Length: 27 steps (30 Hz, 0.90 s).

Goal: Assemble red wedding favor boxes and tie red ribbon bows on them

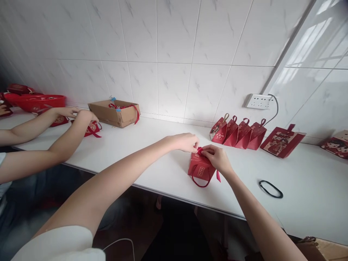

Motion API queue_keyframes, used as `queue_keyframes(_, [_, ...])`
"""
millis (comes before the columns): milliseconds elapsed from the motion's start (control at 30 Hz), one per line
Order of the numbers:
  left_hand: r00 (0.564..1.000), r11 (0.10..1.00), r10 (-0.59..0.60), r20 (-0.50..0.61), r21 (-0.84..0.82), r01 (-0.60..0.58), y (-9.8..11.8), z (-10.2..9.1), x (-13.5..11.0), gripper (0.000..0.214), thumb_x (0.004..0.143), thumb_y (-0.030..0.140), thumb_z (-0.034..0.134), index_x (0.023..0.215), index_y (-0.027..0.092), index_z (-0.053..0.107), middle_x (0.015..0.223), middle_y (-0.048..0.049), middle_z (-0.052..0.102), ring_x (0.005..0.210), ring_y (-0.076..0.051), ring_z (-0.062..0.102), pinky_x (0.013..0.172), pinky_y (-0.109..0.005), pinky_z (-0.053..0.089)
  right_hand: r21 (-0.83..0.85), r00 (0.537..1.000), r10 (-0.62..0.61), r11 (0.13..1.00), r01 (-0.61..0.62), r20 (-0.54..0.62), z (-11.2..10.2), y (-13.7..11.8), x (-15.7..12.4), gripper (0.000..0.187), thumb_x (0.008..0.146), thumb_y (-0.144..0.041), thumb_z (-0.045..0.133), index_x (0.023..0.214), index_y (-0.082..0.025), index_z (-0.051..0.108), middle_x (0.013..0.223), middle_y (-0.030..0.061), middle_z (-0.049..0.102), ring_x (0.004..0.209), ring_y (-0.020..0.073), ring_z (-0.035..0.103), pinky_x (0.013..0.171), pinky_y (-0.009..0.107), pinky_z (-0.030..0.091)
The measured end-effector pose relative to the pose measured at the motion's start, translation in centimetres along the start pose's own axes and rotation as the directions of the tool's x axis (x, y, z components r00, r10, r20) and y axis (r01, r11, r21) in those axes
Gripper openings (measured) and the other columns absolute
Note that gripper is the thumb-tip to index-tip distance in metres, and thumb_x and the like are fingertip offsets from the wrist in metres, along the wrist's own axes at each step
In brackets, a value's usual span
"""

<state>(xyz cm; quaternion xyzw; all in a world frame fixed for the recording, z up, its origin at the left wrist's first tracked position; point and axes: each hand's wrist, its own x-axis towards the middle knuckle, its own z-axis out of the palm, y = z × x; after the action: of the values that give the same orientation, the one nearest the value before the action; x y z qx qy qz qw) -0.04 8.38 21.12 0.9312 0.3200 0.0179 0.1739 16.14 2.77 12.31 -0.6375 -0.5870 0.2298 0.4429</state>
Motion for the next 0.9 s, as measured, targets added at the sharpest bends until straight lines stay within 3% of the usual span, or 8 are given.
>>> queue_keyframes(167, [1.0, 1.0, 0.015, -0.001, 0.013, -0.015, 0.2, 0.3, 0.1, 0.019, 0.078, 0.023, 0.054, 0.061, 0.018, 0.058, 0.064, -0.0011, 0.056, 0.057, -0.014, 0.048, 0.058, -0.028, 0.031, -0.013, 1.0, 0.01, 1.0, -0.01, -0.005, 0.0, 0.4, 0.1, 0.018, 0.07, -0.031, 0.056, 0.079, -0.019, 0.065, 0.082, 0.0048, 0.074, 0.083, 0.0233, 0.068, 0.074, 0.032, 0.048])
queue_keyframes(367, [0.999, 1.0, 0.031, -0.007, -0.002, -0.031, 0.7, 0.2, 0.7, 0.027, 0.08, 0.03, 0.058, 0.056, 0.018, 0.053, 0.062, -0.0012, 0.054, 0.056, -0.013, 0.048, 0.054, -0.029, 0.03, -0.1, 1.0, 0.022, 0.995, -0.023, -0.015, -0.2, 0.3, 0.0, 0.024, 0.07, -0.039, 0.055, 0.08, -0.021, 0.067, 0.083, 0.0046, 0.074, 0.08, 0.0244, 0.067, 0.069, 0.031, 0.047])
queue_keyframes(567, [0.977, 0.987, 0.145, 0.156, 0.041, -0.153, 1.6, -0.7, 0.8, 0.019, 0.069, 0.013, 0.062, 0.054, 0.018, 0.052, 0.066, -0.0003, 0.057, 0.059, -0.013, 0.05, 0.054, -0.027, 0.035, -0.224, 0.999, -0.047, 0.974, 0.043, -0.013, -0.4, 1.0, 0.3, 0.025, 0.069, -0.04, 0.05, 0.076, -0.025, 0.069, 0.077, 0.0031, 0.073, 0.068, 0.0239, 0.065, 0.056, 0.031, 0.045])
queue_keyframes(733, [0.987, 0.991, 0.066, 0.148, 0.108, -0.082, 2.0, -0.8, 1.3, 0.028, 0.073, 0.016, 0.059, 0.048, 0.018, 0.048, 0.063, -0.0033, 0.06, 0.059, -0.016, 0.052, 0.059, -0.03, 0.037, -0.172, 0.998, -0.064, 0.983, 0.059, -0.024, -0.2, 1.2, 0.5, 0.023, 0.07, -0.04, 0.053, 0.076, -0.025, 0.069, 0.081, 0.0036, 0.074, 0.076, 0.0253, 0.067, 0.06, 0.031, 0.046])
queue_keyframes(900, [0.977, 0.997, -0.008, 0.214, 0.077, -0.009, 1.9, -1.3, 1.6, 0.032, 0.081, 0.021, 0.049, 0.049, 0.016, 0.05, 0.047, -0.0017, 0.056, 0.047, -0.015, 0.054, 0.057, -0.029, 0.04, -0.109, 0.999, -0.053, 0.993, 0.052, -0.005, 0.0, 0.2, 0.2, 0.017, 0.072, -0.032, 0.054, 0.077, -0.022, 0.066, 0.083, 0.0047, 0.074, 0.079, 0.0233, 0.067, 0.068, 0.03, 0.047])
